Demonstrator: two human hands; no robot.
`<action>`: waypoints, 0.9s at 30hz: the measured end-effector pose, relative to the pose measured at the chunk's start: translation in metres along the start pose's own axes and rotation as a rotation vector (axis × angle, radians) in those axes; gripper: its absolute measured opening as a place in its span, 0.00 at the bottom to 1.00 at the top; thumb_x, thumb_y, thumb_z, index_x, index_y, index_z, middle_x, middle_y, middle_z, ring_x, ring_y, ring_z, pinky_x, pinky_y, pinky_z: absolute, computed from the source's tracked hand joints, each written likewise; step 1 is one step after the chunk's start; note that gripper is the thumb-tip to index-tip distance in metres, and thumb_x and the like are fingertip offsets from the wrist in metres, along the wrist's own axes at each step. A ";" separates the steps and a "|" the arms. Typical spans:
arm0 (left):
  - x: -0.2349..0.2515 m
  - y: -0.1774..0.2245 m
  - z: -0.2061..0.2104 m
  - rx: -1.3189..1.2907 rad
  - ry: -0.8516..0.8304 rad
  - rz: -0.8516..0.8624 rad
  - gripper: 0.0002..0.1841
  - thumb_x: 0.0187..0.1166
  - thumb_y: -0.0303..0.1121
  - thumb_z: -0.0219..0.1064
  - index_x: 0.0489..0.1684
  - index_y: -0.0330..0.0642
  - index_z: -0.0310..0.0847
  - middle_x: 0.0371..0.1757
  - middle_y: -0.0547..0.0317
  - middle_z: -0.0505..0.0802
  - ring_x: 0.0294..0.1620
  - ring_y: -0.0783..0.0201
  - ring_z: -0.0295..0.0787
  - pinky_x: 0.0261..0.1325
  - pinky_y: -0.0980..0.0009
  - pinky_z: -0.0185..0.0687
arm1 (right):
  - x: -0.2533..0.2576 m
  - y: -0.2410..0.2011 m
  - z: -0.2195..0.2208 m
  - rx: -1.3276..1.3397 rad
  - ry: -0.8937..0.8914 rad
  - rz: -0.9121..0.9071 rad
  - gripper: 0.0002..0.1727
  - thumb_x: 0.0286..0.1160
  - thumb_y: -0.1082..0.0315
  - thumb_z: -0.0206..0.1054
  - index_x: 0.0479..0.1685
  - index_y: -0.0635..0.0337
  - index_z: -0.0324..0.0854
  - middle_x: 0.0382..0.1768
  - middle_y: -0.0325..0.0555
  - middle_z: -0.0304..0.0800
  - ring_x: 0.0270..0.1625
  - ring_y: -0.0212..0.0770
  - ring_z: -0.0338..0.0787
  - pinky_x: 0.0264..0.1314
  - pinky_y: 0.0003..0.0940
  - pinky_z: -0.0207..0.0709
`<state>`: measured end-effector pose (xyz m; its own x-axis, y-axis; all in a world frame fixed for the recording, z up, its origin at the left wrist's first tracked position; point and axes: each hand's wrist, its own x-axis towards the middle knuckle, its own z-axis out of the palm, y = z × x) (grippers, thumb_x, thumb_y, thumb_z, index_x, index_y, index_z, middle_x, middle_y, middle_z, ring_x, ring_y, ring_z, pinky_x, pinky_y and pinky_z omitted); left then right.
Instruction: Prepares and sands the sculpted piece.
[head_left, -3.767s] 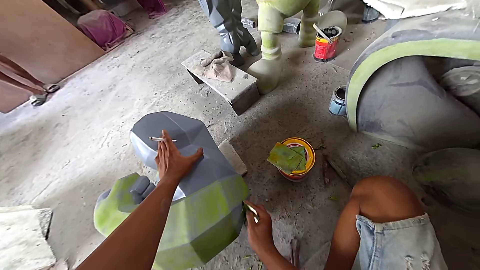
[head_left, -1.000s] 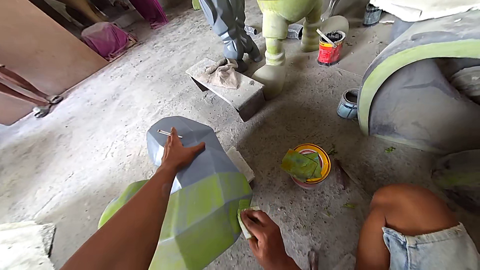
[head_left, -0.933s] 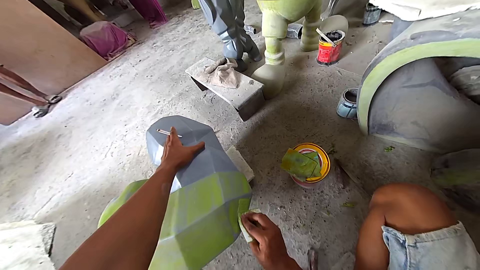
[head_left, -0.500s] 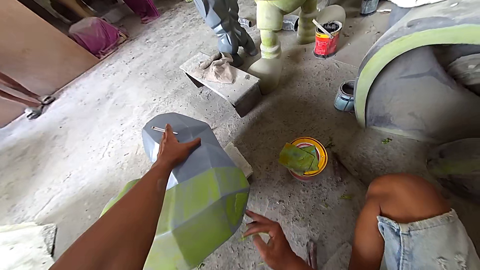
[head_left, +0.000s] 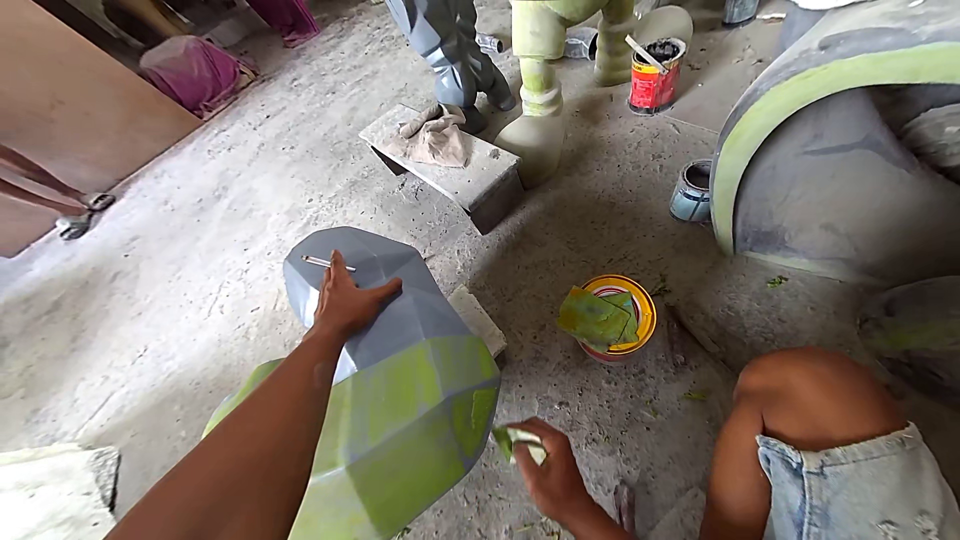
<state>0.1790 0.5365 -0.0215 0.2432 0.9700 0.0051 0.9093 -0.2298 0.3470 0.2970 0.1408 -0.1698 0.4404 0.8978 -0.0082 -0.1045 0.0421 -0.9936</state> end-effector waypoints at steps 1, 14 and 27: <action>-0.001 0.000 0.001 0.001 0.001 -0.001 0.71 0.53 0.70 0.80 0.96 0.40 0.38 0.87 0.27 0.64 0.87 0.30 0.61 0.81 0.28 0.59 | 0.013 -0.007 -0.002 -0.002 0.056 -0.046 0.18 0.76 0.71 0.61 0.61 0.56 0.91 0.51 0.41 0.94 0.54 0.32 0.92 0.59 0.34 0.89; -0.013 0.004 0.003 -0.006 0.038 0.016 0.69 0.56 0.68 0.80 0.96 0.40 0.38 0.89 0.30 0.64 0.87 0.30 0.62 0.79 0.25 0.60 | 0.031 -0.004 0.023 -0.409 0.145 -0.241 0.27 0.69 0.74 0.68 0.71 0.47 0.87 0.62 0.39 0.90 0.59 0.29 0.90 0.60 0.27 0.89; -0.019 0.004 0.004 0.010 0.054 -0.001 0.69 0.56 0.67 0.81 0.97 0.41 0.38 0.89 0.30 0.63 0.87 0.30 0.62 0.79 0.26 0.61 | 0.025 0.009 -0.007 -0.206 0.170 -0.166 0.23 0.74 0.75 0.63 0.67 0.50 0.90 0.61 0.39 0.91 0.60 0.29 0.90 0.62 0.29 0.88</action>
<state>0.1798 0.5170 -0.0240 0.2241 0.9730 0.0553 0.9127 -0.2295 0.3380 0.3134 0.1608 -0.1798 0.5811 0.7989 0.1550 0.1564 0.0772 -0.9847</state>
